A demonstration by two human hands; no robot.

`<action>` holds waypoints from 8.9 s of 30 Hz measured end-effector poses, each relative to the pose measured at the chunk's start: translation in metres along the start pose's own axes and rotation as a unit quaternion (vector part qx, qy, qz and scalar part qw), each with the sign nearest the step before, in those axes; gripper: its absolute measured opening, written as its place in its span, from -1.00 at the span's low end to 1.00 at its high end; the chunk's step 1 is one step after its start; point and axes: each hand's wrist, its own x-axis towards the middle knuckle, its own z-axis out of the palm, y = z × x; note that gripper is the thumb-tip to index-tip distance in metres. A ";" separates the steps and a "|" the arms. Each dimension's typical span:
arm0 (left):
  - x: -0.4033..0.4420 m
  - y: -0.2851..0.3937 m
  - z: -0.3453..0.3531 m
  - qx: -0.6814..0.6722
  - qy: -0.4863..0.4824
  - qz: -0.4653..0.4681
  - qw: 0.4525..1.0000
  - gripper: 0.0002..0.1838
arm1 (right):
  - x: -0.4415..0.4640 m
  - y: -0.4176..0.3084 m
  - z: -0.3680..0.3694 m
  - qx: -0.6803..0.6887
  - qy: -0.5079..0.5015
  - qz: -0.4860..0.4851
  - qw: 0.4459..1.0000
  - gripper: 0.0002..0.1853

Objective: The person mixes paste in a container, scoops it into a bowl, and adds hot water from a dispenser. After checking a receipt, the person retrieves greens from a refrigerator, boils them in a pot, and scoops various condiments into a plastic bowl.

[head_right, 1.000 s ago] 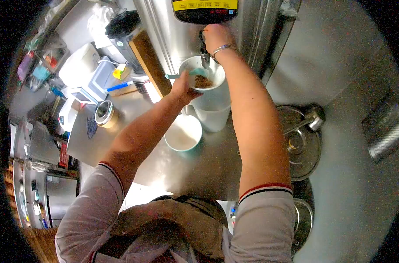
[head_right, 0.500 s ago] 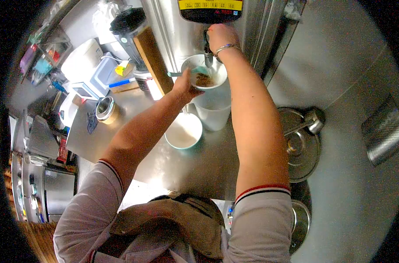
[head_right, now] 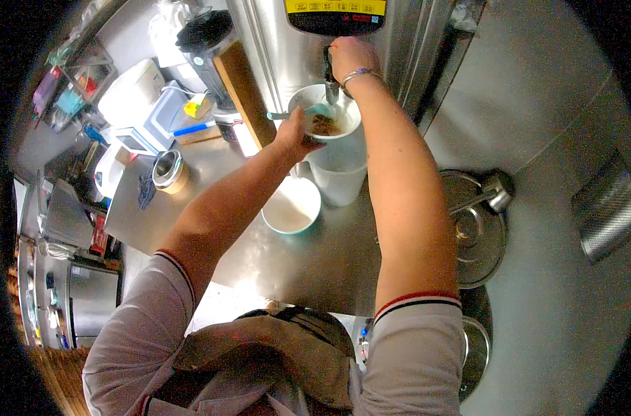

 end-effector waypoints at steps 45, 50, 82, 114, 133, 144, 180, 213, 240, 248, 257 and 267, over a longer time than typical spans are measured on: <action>-0.162 0.018 -0.332 -0.007 -0.161 -0.082 0.984 -0.45 | -0.200 -0.277 0.136 -0.081 -0.251 -0.035 0.964 -0.72; -0.144 -0.004 -0.390 -0.108 -0.159 -0.087 0.977 -0.42 | -0.260 -0.282 0.146 -0.151 -0.346 -0.003 0.926 -0.72; -0.147 -0.036 -0.507 -0.242 -0.081 -0.102 0.961 -0.45 | -0.312 -0.331 0.233 -0.232 -0.248 -0.246 0.908 -0.88; -0.138 -0.029 -0.527 -0.217 -0.066 -0.048 0.973 -0.48 | -0.325 -0.355 0.251 -0.273 -0.295 -0.247 0.882 -0.93; -0.144 -0.026 -0.523 -0.222 -0.047 -0.048 0.973 -0.53 | -0.329 -0.356 0.278 -0.257 -0.257 -0.257 0.896 -0.88; -0.141 -0.042 -0.528 -0.220 -0.047 -0.046 0.973 -0.55 | -0.329 -0.356 0.284 -0.255 -0.264 -0.243 0.898 -0.87; -0.134 -0.035 -0.531 -0.207 -0.034 -0.071 0.975 -0.51 | -0.321 -0.351 0.299 -0.262 -0.274 -0.214 0.900 -0.91; -0.107 -0.031 -0.562 -0.230 -0.027 -0.043 0.972 -0.53 | -0.303 -0.339 0.323 -0.235 -0.307 -0.181 0.904 -0.88; -0.109 -0.014 -0.563 -0.180 0.024 -0.084 0.980 -0.55 | -0.304 -0.351 0.364 -0.238 -0.306 -0.120 0.914 -0.88; -0.098 -0.032 -0.576 -0.183 0.021 -0.067 0.981 -0.53 | -0.307 -0.334 0.364 -0.206 -0.294 -0.113 0.927 -0.87; -0.104 -0.025 -0.576 -0.126 0.029 -0.066 0.989 -0.57 | -0.319 -0.320 0.373 -0.163 -0.277 -0.099 0.942 -0.90; -0.081 -0.058 -0.605 -0.182 -0.018 -0.105 0.978 -0.53 | -0.334 -0.313 0.379 -0.211 -0.301 -0.111 0.923 -0.83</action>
